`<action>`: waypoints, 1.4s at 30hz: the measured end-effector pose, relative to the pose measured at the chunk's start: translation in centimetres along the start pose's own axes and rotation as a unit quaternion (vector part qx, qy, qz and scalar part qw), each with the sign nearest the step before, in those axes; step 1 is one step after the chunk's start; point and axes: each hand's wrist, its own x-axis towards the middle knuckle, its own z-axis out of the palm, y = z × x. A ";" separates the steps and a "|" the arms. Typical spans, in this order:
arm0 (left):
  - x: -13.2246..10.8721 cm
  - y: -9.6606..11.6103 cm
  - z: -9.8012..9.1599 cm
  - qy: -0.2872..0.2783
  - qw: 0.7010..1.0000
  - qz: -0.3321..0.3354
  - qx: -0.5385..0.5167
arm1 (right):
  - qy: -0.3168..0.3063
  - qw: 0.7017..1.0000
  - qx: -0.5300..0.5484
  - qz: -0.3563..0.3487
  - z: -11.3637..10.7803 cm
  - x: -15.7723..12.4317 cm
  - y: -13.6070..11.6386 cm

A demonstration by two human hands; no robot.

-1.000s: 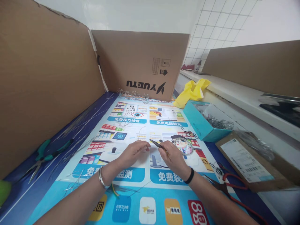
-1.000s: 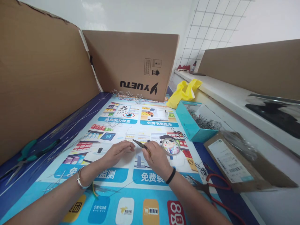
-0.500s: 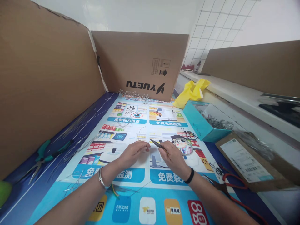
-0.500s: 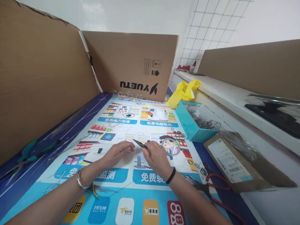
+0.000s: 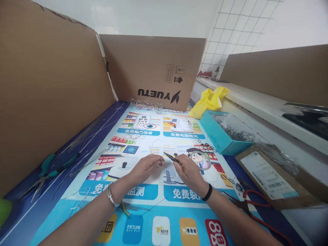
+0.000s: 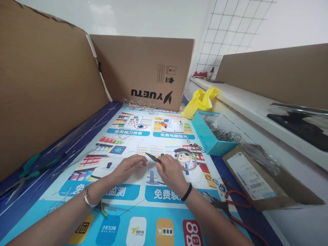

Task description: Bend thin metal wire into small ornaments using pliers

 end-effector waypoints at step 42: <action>0.0 -0.2 0.1 -0.002 1.000 -0.015 0.005 | -0.008 0.999 -0.038 0.005 -0.3 0.1 -0.4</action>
